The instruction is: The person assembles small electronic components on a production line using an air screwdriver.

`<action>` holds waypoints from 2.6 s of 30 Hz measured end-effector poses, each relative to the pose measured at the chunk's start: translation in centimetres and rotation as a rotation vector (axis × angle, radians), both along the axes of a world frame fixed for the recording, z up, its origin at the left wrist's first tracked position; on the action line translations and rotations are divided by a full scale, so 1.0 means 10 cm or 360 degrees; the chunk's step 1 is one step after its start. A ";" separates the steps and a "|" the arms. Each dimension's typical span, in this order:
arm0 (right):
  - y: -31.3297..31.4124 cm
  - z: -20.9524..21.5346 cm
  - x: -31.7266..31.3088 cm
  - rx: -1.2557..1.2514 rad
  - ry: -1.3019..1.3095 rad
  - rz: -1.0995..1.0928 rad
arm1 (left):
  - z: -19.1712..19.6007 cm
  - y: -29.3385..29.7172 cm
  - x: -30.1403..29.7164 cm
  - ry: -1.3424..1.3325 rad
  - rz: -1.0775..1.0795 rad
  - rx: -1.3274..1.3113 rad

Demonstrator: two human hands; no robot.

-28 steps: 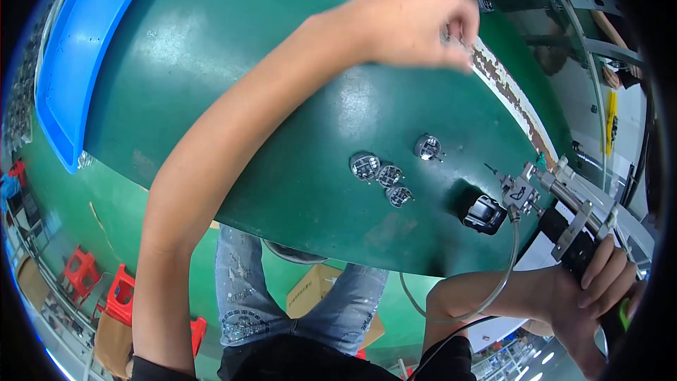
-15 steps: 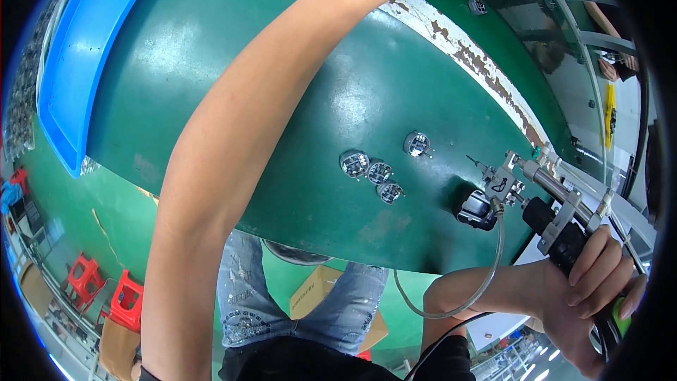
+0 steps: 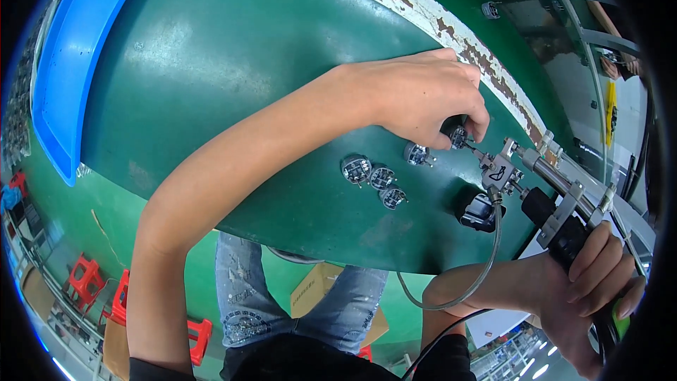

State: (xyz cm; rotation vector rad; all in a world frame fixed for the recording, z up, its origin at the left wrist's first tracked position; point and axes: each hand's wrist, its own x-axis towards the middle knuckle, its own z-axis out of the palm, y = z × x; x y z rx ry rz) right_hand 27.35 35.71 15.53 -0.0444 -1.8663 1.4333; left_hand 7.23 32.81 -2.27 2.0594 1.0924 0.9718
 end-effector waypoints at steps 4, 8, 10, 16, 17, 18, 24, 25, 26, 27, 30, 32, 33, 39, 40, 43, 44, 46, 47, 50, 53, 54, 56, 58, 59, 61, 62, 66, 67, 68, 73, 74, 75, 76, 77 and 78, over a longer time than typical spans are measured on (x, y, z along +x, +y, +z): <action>0.05 -0.11 0.05 -0.0008 -0.0009 -0.0036 | -0.01 -0.05 0.01 0.0071 0.0101 0.0028; 0.20 -0.23 0.18 -0.0135 0.0212 -0.0081 | -0.03 -0.02 0.04 0.0062 0.0127 0.0068; 0.20 -0.27 0.15 -0.0132 0.0217 -0.0067 | -0.04 -0.02 0.04 0.0050 0.0129 0.0053; 0.16 -0.28 0.05 -0.0123 0.0210 -0.0036 | -0.05 -0.03 0.05 0.0028 0.0146 0.0061; 0.07 -0.22 -0.03 -0.0056 0.0096 -0.0034 | -0.04 -0.03 0.06 0.0043 0.0150 0.0048; 0.02 -0.19 -0.07 0.0010 -0.0018 -0.0032 | -0.04 -0.03 0.06 0.0042 0.0148 0.0046; 0.09 -0.28 -0.05 -0.0057 0.0095 -0.0072 | -0.04 -0.05 0.03 0.0047 0.0148 0.0058; 0.12 -0.32 0.00 -0.0082 0.0144 -0.0107 | -0.04 -0.04 0.04 0.0034 0.0145 0.0063; 0.15 -0.34 0.04 -0.0108 0.0195 -0.0141 | -0.03 -0.03 0.05 0.0022 0.0142 0.0066; 0.16 -0.36 0.06 -0.0133 0.0246 -0.0175 | -0.03 -0.02 0.06 0.0017 0.0141 0.0072; 0.17 -0.39 0.07 -0.0122 0.0260 -0.0180 | -0.02 -0.04 0.05 0.0019 0.0128 0.0042; 0.16 -0.40 0.06 -0.0145 0.0238 -0.0138 | -0.02 -0.05 0.04 0.0039 0.0204 0.0085; 0.16 -0.41 0.05 -0.0168 0.0215 -0.0098 | -0.02 -0.04 0.03 0.0038 0.0204 0.0088; 0.23 -0.40 0.07 -0.0155 0.0219 -0.0102 | -0.02 -0.03 0.03 0.0030 0.0175 0.0054; 0.23 -0.39 0.07 -0.0156 0.0217 -0.0101 | -0.02 -0.03 0.03 0.0021 0.0171 0.0061; 0.16 -0.28 0.15 -0.0172 0.0177 -0.0196 | -0.04 -0.04 0.04 0.0028 0.0169 0.0063; 0.11 -0.15 0.28 -0.0080 0.0266 -0.0460 | -0.04 -0.04 0.03 0.0044 0.0172 0.0061; 0.06 0.00 0.34 -0.0002 0.0355 -0.0730 | -0.04 -0.02 0.02 0.0059 0.0166 0.0066; 0.00 0.05 0.26 0.0013 0.0283 -0.0488 | -0.04 -0.01 0.03 0.0065 0.0159 0.0077; -0.03 0.05 0.25 0.0032 0.0148 -0.0220 | -0.05 -0.04 0.03 0.0070 0.0162 0.0087; 0.03 -0.07 0.34 -0.0005 -0.0022 0.0055 | -0.03 -0.02 0.02 0.0095 0.0165 0.0083; 0.03 -0.10 0.35 -0.0007 -0.0026 0.0053 | -0.03 -0.03 0.03 0.0091 0.0162 0.0082; 0.02 -0.15 0.32 -0.0003 -0.0035 -0.0021 | -0.04 -0.02 0.03 0.0090 0.0171 0.0095; 0.03 -0.25 0.18 -0.0137 0.0157 -0.0062 | -0.04 -0.02 0.04 0.0090 0.0174 0.0091; 0.04 -0.27 0.14 -0.0269 0.0348 -0.0102 | -0.04 -0.03 0.04 0.0091 0.0178 0.0089; 0.01 -0.26 0.19 -0.0134 0.0273 -0.0310 | -0.03 -0.04 0.04 0.0088 0.0181 0.0086; -0.01 -0.26 0.20 0.0001 0.0198 -0.0517 | -0.03 -0.04 0.03 0.0087 0.0185 0.0082; -0.08 -0.32 0.14 -0.0097 0.0209 -0.0585 | -0.03 -0.03 0.05 0.0086 0.0185 0.0091; -0.07 -0.33 0.14 -0.0081 0.0207 -0.0567 | -0.03 -0.04 0.04 0.0080 0.0186 0.0092; -0.07 -0.33 0.14 -0.0064 0.0205 -0.0550 | -0.03 -0.04 0.04 0.0074 0.0187 0.0093; -0.06 -0.34 0.12 -0.0017 0.0160 -0.0520 | -0.02 -0.05 0.03 0.0089 0.0178 0.0076; -0.07 -0.34 0.13 -0.0087 0.0154 -0.0506 | -0.02 -0.05 0.03 0.0090 0.0174 0.0064; -0.07 -0.34 0.13 -0.0087 0.0152 -0.0506 | -0.02 -0.05 0.03 0.0089 0.0174 0.0063; -0.07 -0.34 0.13 -0.0086 0.0126 -0.0501 | -0.02 -0.05 0.03 0.0087 0.0177 0.0068; -0.08 -0.34 0.13 -0.0084 0.0100 -0.0495 | -0.02 -0.05 0.03 0.0085 0.0180 0.0072; -0.09 -0.34 0.12 -0.0085 0.0099 -0.0496 | -0.02 -0.06 0.03 0.0085 0.0179 0.0071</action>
